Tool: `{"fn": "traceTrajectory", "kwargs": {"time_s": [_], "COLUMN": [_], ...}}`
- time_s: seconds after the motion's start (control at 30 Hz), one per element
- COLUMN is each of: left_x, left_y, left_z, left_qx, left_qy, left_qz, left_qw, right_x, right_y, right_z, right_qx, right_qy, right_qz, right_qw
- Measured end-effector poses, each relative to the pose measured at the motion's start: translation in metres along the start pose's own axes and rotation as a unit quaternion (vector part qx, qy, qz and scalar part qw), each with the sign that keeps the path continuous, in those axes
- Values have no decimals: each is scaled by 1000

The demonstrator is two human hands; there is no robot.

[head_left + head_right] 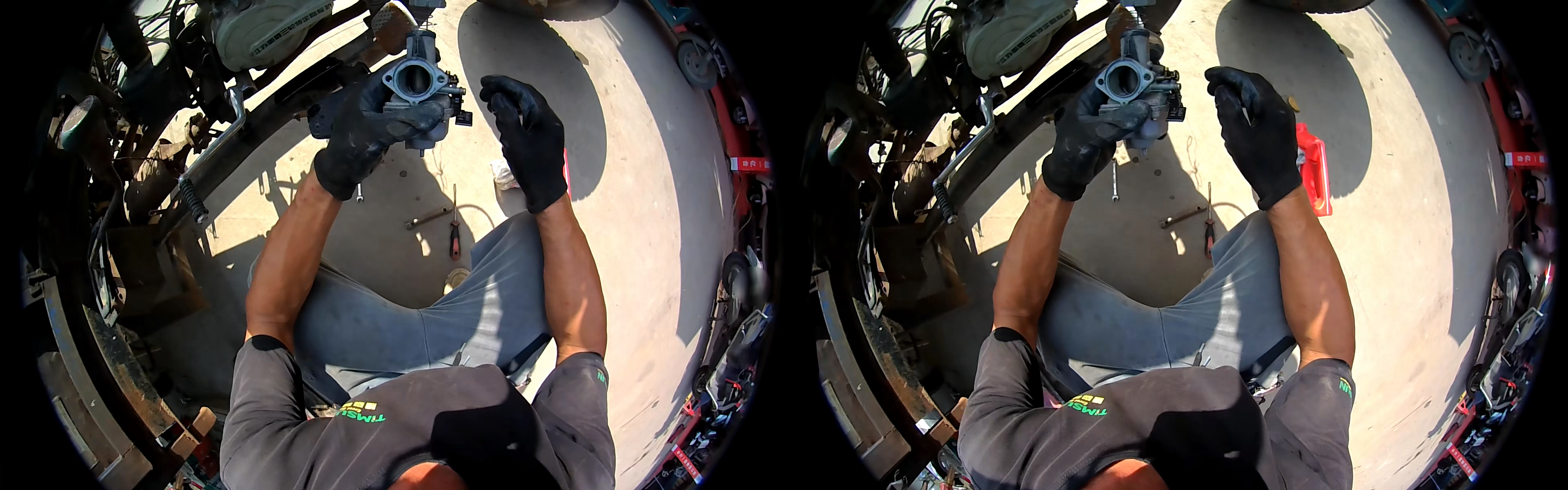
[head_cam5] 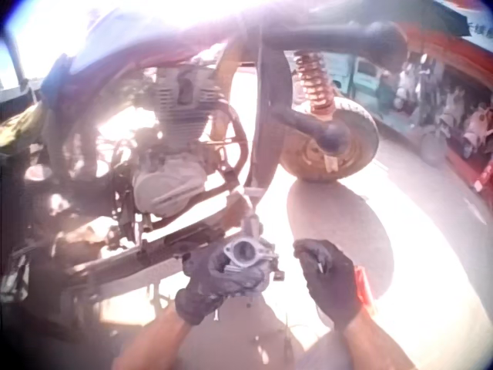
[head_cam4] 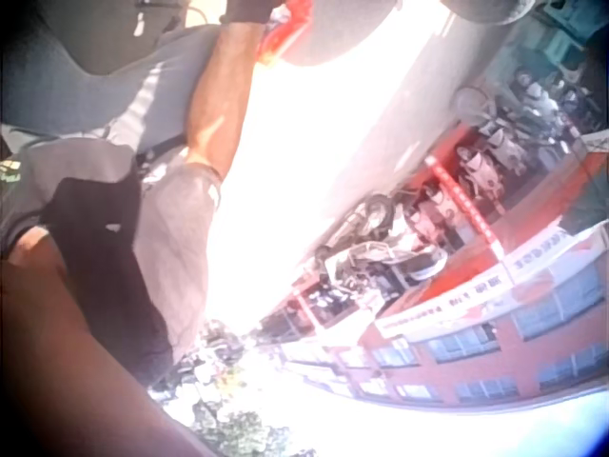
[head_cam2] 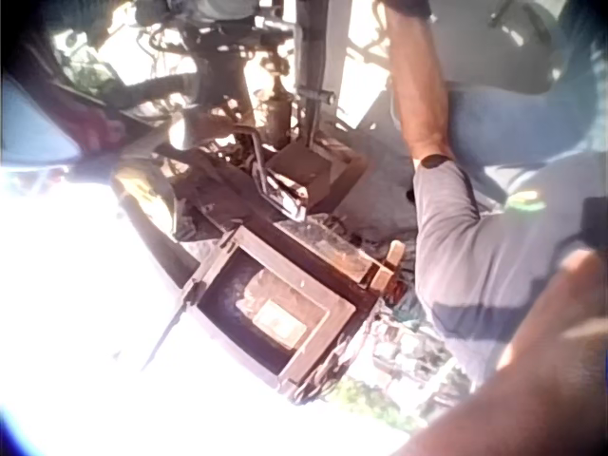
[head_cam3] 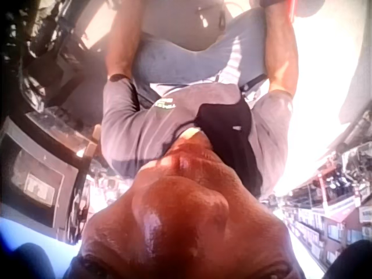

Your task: The person disassembles a motorcycle carburetor, sprays it with a cleaning agent, and uses a screwdriver to clean internal components. They then reassemble the carburetor and install it back onto the motorcycle engine.

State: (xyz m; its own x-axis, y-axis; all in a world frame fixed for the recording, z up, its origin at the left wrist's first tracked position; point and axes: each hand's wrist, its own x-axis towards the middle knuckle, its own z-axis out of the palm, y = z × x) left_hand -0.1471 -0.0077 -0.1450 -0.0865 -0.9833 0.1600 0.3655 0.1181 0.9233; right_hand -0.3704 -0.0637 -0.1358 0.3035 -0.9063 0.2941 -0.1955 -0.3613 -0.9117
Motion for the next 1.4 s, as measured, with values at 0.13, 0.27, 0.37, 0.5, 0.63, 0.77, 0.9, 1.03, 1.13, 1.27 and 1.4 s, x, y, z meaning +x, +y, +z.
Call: {"fn": "traceTrajectory", "kwargs": {"time_s": [0.13,0.27,0.37,0.5,0.63,0.77,0.9,1.03,1.13,1.27,1.4], "left_x": [0,-3,-2,4,-8,-20,-34,-59,-89,-101,-125], "left_y": [-2,-5,-12,-29,-28,-31,-20,-15,-39,-82,-139], "left_z": [-1,-1,-6,-14,2,4,-5,3,-5,-3,-6], "left_qx": [19,46,80,197,386,536,598,506,472,546,613], "left_qy": [-7,30,29,78,167,209,201,181,129,-42,-266], "left_qz": [40,71,91,162,205,243,277,203,64,-57,-210], "left_qw": [999,996,992,964,884,781,724,819,869,835,714], "right_x": [-1,-3,-4,-4,-6,-9,-18,-34,-34,-41,-79], "right_y": [3,1,-2,-6,-2,3,-2,8,3,10,-1], "right_z": [5,9,12,9,2,-2,-7,-12,3,17,17], "right_qx": [-10,-50,-51,-39,-79,-89,-96,-214,-302,-338,-324], "right_qy": [-15,-35,-39,-29,-15,-26,-92,-333,-521,-487,-489], "right_qz": [-7,-20,-9,15,46,23,50,57,82,-36,-95], "right_qw": [1000,998,998,999,996,995,990,917,794,805,804]}}
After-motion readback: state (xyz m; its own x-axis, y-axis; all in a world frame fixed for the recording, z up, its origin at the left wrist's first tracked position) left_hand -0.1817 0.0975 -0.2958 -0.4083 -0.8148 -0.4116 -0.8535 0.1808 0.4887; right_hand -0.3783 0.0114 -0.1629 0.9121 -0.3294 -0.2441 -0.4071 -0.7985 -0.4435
